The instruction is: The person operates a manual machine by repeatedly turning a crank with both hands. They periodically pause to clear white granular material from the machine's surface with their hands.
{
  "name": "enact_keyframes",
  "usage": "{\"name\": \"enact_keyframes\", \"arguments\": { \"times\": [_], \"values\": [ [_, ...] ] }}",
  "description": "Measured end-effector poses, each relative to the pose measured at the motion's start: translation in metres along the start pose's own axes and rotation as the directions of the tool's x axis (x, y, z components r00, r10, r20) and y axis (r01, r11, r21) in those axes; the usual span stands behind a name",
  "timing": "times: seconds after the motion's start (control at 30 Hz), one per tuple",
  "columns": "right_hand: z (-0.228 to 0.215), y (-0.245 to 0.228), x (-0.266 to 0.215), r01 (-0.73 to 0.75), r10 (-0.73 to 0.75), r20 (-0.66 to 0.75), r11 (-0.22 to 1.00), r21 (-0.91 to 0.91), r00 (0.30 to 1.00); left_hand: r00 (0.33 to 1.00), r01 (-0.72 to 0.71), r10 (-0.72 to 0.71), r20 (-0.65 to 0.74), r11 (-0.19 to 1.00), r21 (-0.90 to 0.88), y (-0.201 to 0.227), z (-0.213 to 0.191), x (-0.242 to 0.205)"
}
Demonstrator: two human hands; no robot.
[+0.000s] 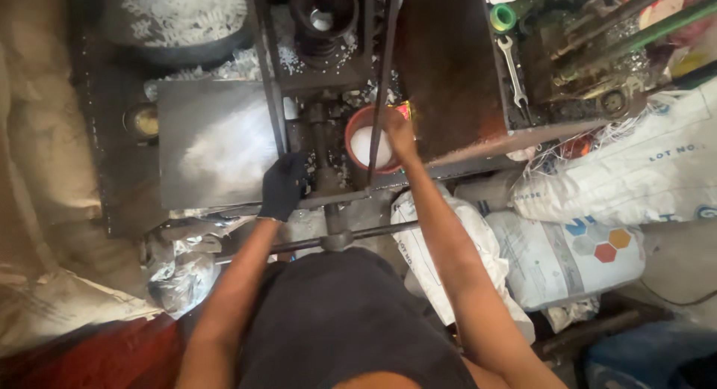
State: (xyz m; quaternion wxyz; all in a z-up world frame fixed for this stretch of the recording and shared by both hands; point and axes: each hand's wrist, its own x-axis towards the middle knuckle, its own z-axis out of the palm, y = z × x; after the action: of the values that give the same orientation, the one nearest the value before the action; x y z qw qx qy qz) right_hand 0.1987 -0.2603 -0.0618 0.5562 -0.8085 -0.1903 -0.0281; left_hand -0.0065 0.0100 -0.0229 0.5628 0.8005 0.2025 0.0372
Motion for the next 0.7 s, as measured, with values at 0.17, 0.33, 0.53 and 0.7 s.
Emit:
{"name": "enact_keyframes", "arguments": {
  "times": [0.17, 0.33, 0.53, 0.7],
  "values": [
    [0.013, 0.031, -0.051, 0.073, -0.094, -0.069, 0.963, -0.259, 0.993, 0.993, -0.117, 0.112, -0.035, 0.970, -0.213, 0.009, -0.001, -0.001],
    [0.007, -0.012, -0.052, 0.059, -0.102, -0.186, 0.974, -0.219, 0.977, 0.992, -0.111, 0.112, -0.065, 0.993, 0.028, 0.017, -0.005, -0.004],
    [-0.015, -0.041, -0.066, 0.224, -0.253, -0.031, 0.901, -0.371, 0.967, 0.989, -0.023, 0.027, -0.147, 0.999, 0.026, 0.040, -0.008, -0.022],
    [-0.075, -0.064, -0.137, 0.132, -0.308, -0.365, 0.891, -0.434, 0.879, 0.988, 0.127, -0.139, 0.062, 0.976, 0.175, 0.006, -0.046, -0.061]
  ]
}}
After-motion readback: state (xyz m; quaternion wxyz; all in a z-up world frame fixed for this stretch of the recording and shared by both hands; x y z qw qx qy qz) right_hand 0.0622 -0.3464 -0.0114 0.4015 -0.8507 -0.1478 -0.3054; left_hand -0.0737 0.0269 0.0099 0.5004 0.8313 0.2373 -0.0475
